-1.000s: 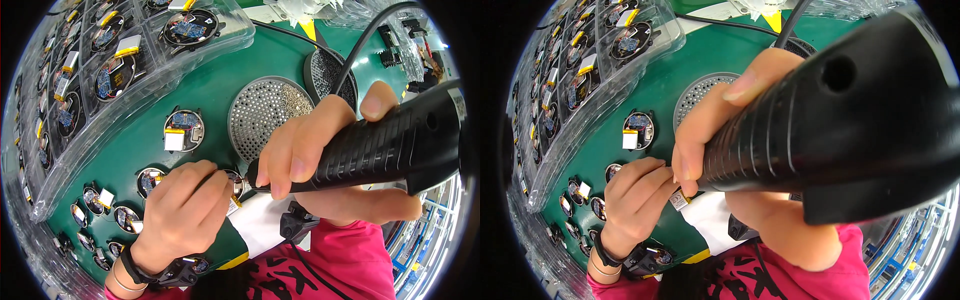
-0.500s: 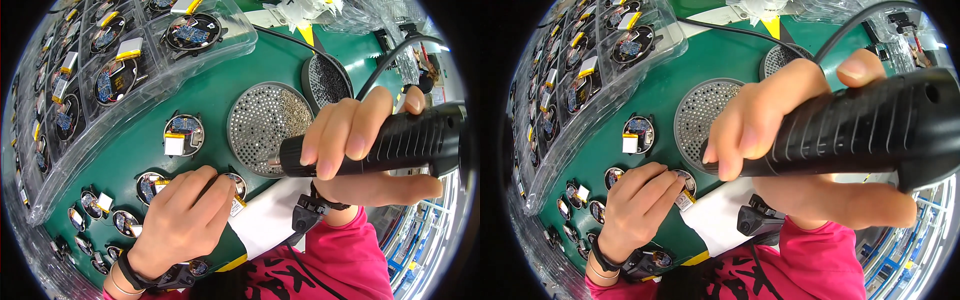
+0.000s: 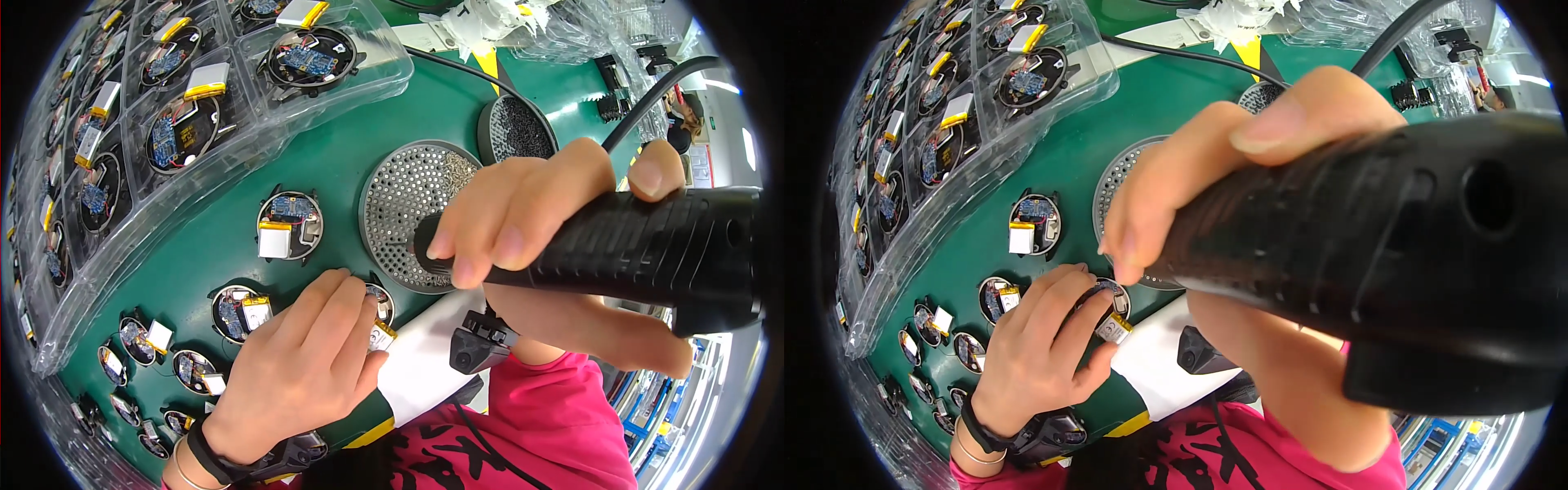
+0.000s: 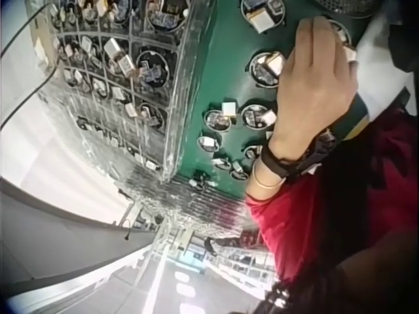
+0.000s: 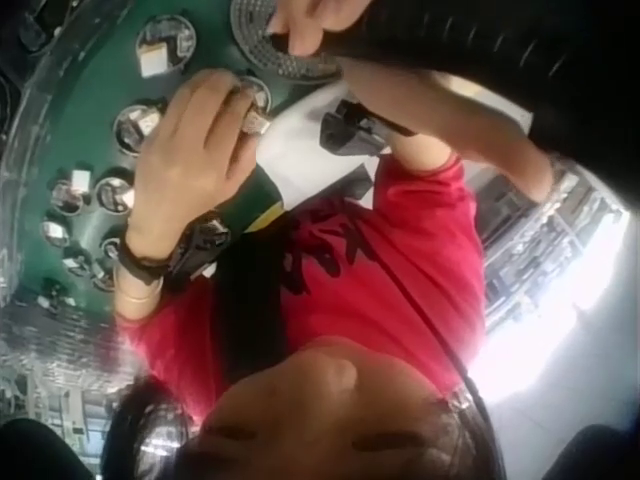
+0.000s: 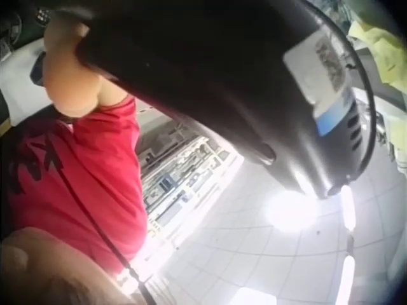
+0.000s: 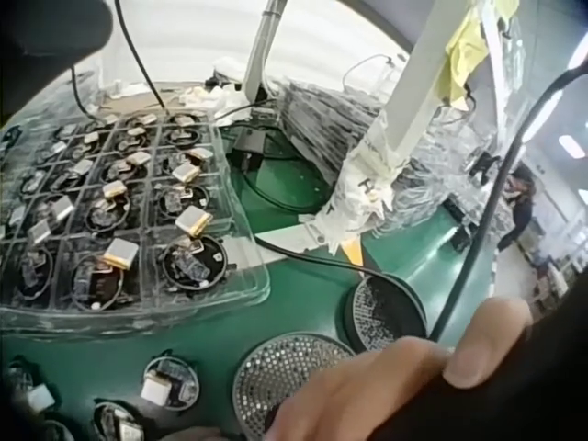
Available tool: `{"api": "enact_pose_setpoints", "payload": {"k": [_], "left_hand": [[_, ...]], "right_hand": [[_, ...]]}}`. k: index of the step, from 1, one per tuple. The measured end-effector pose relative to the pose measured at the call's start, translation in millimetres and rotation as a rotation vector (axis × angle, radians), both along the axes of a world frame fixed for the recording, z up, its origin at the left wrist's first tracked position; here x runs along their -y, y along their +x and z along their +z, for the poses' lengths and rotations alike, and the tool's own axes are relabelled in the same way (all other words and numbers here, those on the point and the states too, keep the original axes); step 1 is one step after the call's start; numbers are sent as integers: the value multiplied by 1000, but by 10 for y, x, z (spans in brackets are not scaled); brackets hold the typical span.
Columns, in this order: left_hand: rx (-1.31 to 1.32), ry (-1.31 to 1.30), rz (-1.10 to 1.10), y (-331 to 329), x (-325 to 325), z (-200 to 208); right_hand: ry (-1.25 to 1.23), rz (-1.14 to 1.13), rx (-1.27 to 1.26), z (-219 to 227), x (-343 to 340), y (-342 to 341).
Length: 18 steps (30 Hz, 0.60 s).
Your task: Assembling small electronic components onto circuit boards using a powered handheld tool.
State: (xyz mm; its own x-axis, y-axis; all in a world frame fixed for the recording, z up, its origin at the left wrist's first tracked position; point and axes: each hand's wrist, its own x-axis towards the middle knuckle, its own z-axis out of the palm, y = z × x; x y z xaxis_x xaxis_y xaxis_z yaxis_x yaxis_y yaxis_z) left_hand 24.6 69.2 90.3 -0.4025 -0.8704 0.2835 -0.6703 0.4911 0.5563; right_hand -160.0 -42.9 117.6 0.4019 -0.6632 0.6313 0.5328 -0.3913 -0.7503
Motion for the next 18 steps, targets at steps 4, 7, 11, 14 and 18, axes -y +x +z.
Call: {"api": "enact_pose_setpoints", "payload": {"k": [4,7,11,14,18], "left_hand": [[21,12,22,0,-8,-6],[119,-54,11,12,-3,-28],[121,-51,6,-14,1,-34],[101,-64,36,-21,-13,-67],[45,20,78,-8,-40,-67]], "right_hand": [[-4,15,-29,2,-1,28],[-7,28,-48,10,-4,66],[-10,41,-74,25,-21,120],[-15,59,-92,51,-35,218],[-25,38,-84,31,-62,230]]}}
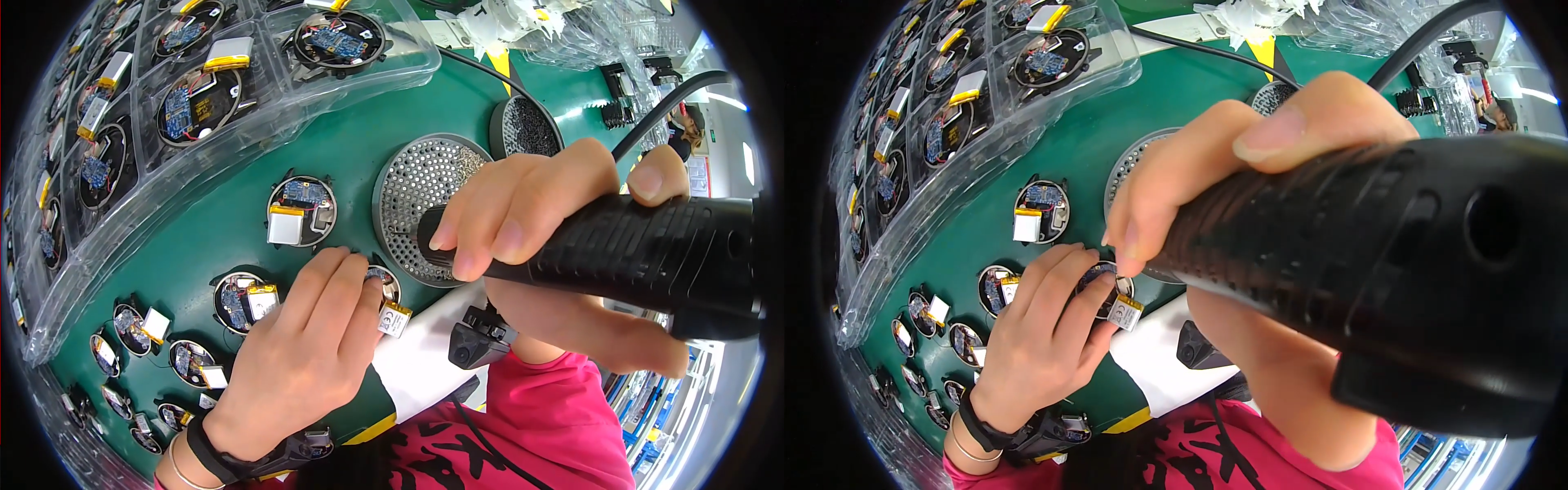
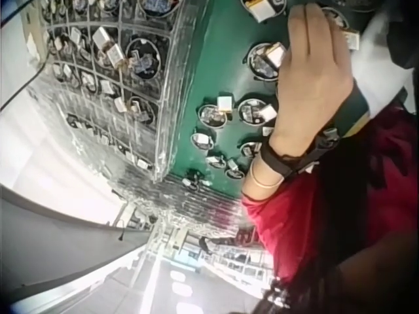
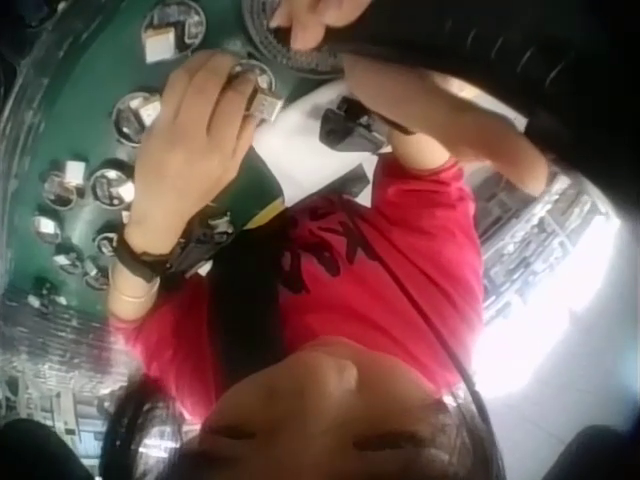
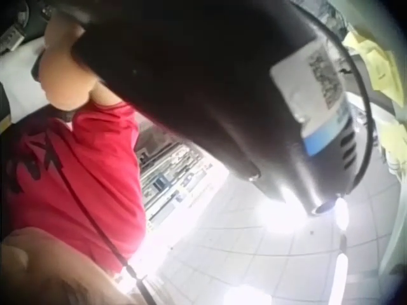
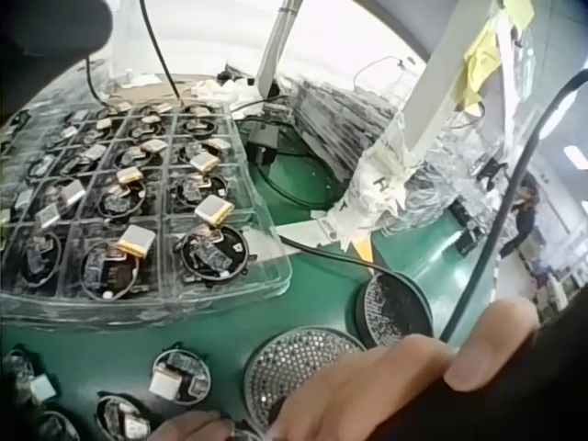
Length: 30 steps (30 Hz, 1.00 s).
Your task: Assembling small electronic components onto circuit boards using a powered handheld tool.
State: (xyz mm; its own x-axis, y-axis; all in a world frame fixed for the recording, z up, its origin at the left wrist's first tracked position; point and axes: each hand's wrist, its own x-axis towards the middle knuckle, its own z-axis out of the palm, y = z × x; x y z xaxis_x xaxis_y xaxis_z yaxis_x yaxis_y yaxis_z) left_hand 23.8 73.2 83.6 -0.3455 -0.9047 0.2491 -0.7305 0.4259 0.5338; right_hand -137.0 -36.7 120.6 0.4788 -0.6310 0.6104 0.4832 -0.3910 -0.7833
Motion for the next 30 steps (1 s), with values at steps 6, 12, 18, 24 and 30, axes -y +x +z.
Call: {"api": "enact_pose_setpoints", "payload": {"k": [6,12,18,24,30], "left_hand": [[36,-124,18,17,46,-55],[-48,-34,10,35,-8,-47],[-63,-48,20,7,0,-61],[-64,-49,29,0,-7,-64],[-55,-79,65,0,-8,-71]], "right_hand": [[-16,-41,19,19,-58,-25],[-15,-73,80,47,-83,-47],[5,41,152,-50,-82,36],[21,11,77,-92,-150,-19],[-126,99,0,-103,-89,-14]]}}
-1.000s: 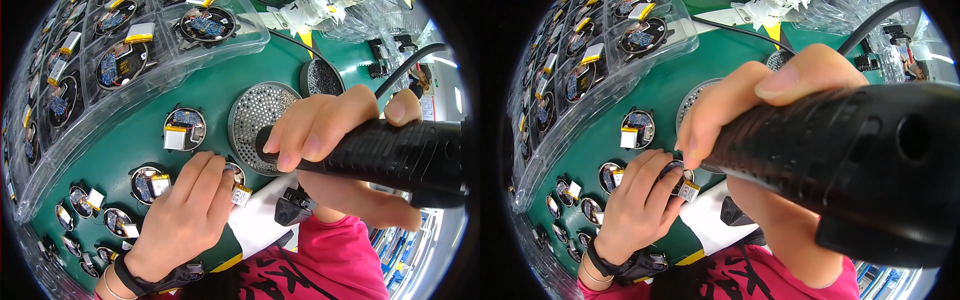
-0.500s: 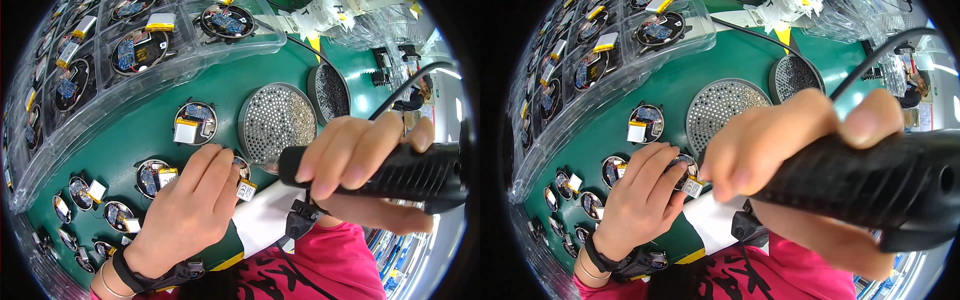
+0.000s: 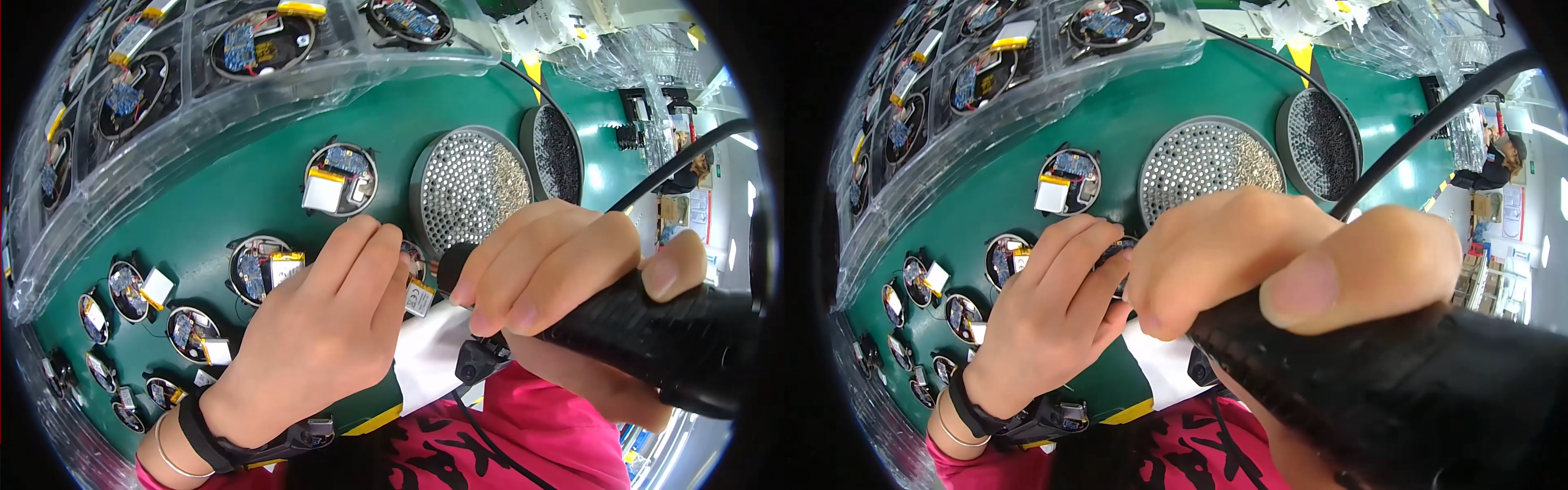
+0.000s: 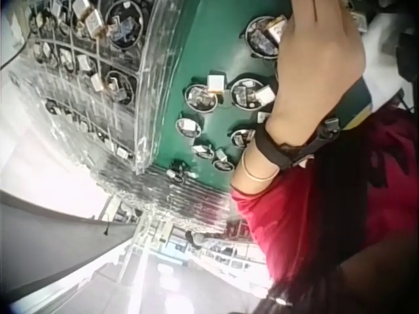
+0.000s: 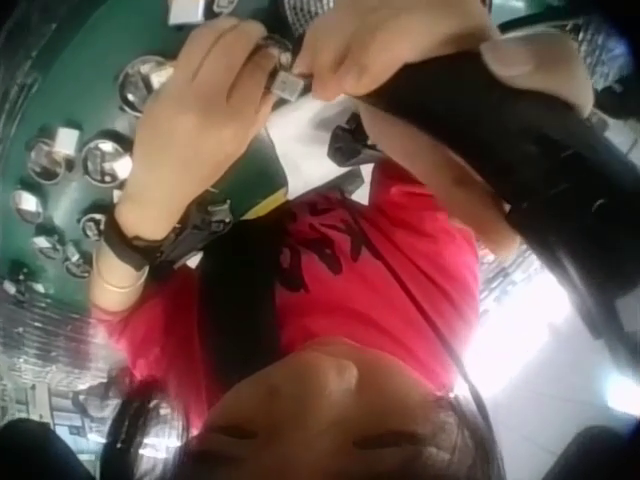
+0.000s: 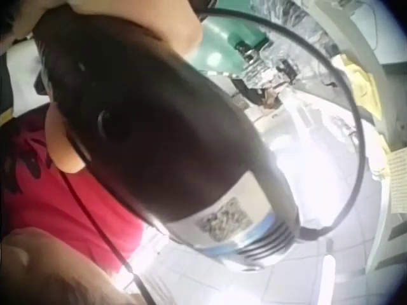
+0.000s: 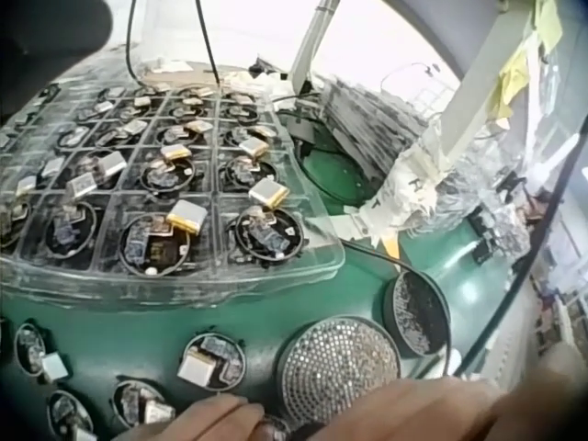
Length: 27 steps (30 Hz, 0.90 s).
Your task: Assembling small electronic components onto circuit boards using a powered handheld tool.
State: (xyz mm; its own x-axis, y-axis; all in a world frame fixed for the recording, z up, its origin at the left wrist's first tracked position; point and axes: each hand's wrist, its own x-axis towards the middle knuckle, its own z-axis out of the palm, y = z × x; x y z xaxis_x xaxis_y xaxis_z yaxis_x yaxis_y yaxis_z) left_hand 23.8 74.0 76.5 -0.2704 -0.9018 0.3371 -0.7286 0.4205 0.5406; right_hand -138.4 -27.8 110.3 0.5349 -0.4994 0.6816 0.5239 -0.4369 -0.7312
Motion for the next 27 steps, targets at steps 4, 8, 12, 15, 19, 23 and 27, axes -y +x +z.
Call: {"api": "enact_pose_setpoints", "payload": {"k": [4,8,12,15,19,23,27], "left_hand": [[-17,-17,7,-4,9,16],[-55,21,3,0,13,10],[-130,97,-30,69,31,17],[-182,144,-86,125,66,47],[-307,220,-48,103,75,99],[-477,258,36,48,48,103],[-465,214,50,28,46,27]], "right_hand": [[-55,3,-81,49,-10,-37],[-8,-32,-63,4,-53,-9],[171,-101,115,4,-19,5],[261,-102,189,61,10,-28],[348,-66,205,71,36,-25],[333,-24,195,50,45,-11],[324,9,206,46,38,-11]]}}
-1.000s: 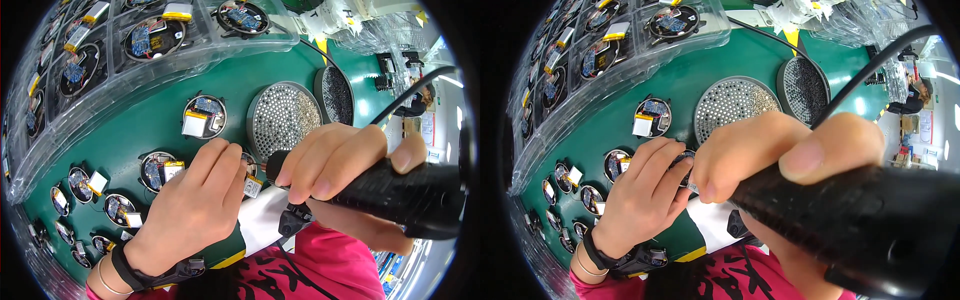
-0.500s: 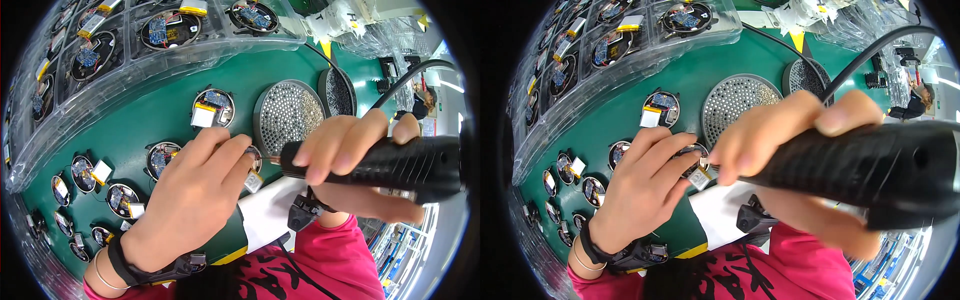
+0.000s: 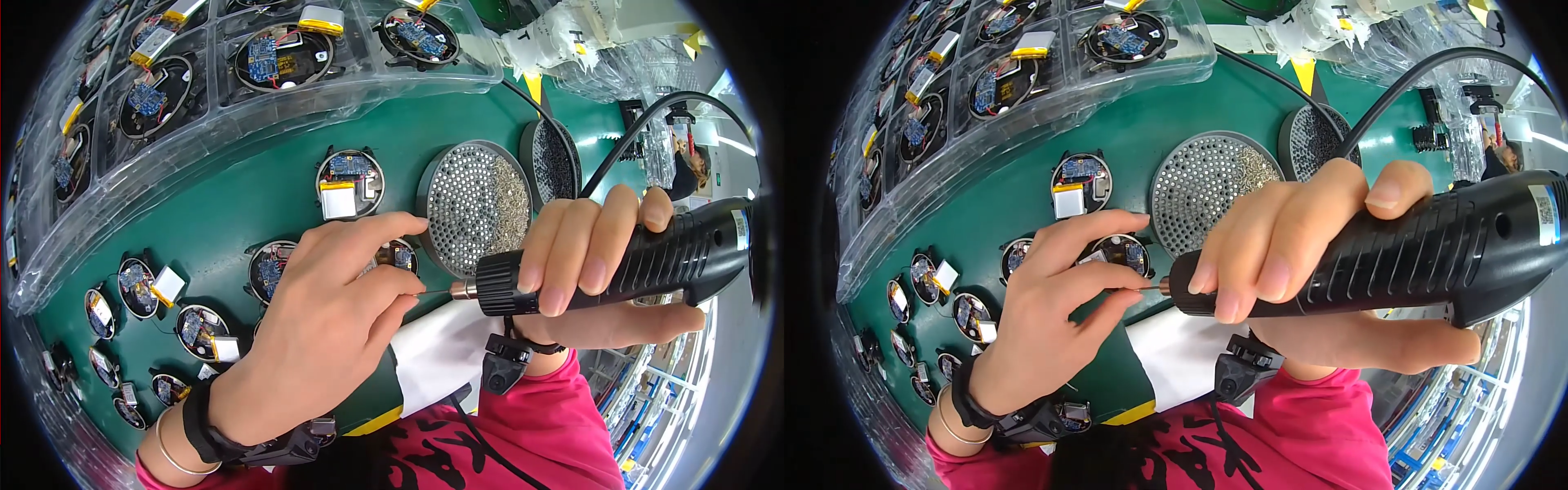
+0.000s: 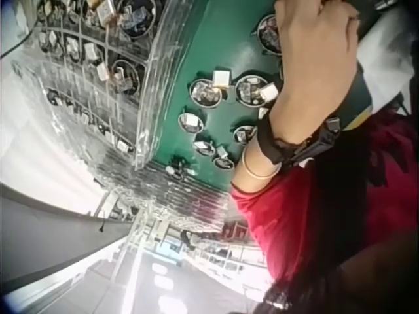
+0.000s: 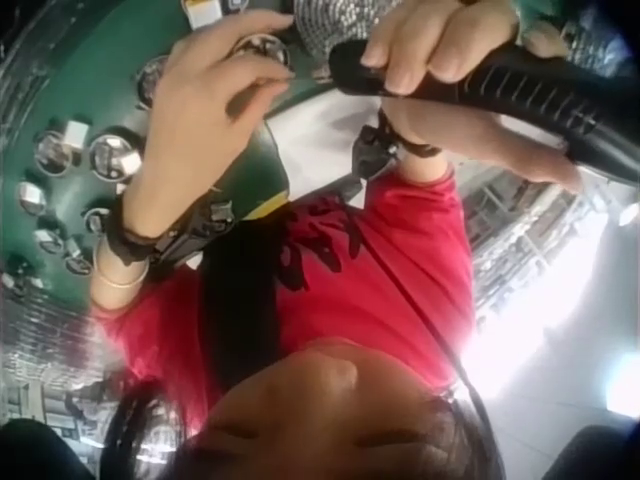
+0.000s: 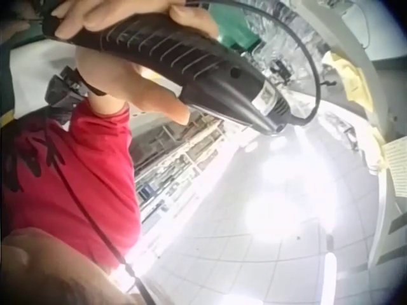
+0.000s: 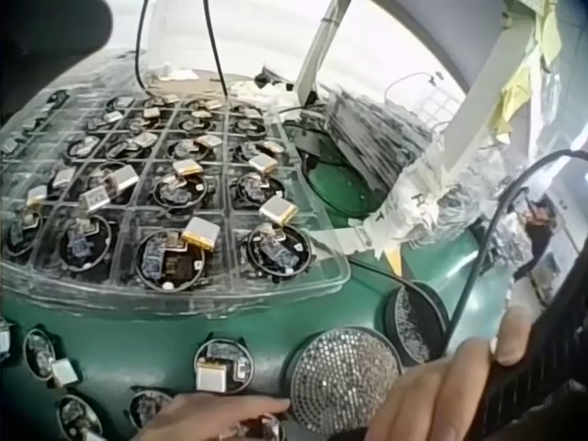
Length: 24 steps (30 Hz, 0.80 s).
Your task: Assembling small electronic components onto circuit boards using a powered handheld tool.
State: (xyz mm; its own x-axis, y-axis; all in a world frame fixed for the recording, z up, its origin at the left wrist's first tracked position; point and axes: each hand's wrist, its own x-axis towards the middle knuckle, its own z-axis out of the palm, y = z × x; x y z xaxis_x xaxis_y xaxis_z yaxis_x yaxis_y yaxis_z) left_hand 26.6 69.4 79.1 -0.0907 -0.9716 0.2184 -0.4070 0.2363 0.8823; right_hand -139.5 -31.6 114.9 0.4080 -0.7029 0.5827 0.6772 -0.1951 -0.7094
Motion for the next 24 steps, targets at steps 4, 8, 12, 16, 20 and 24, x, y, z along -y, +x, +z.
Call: {"api": "enact_pose_setpoints", "payload": {"k": [4,8,12,16,20,24], "left_hand": [[13,-24,37,-16,-7,-15],[30,-22,48,-20,-15,-8],[10,-7,40,-8,-12,-2],[27,-20,18,0,-5,-17],[15,-20,26,1,0,-5],[55,-90,26,-3,11,-3]], "right_hand": [[26,-21,13,11,-13,4],[31,-14,18,12,-22,7],[26,-22,40,-3,-49,48],[-7,-23,63,-35,-51,62],[-79,10,45,-25,-15,66],[-169,37,5,-25,-29,78]]}}
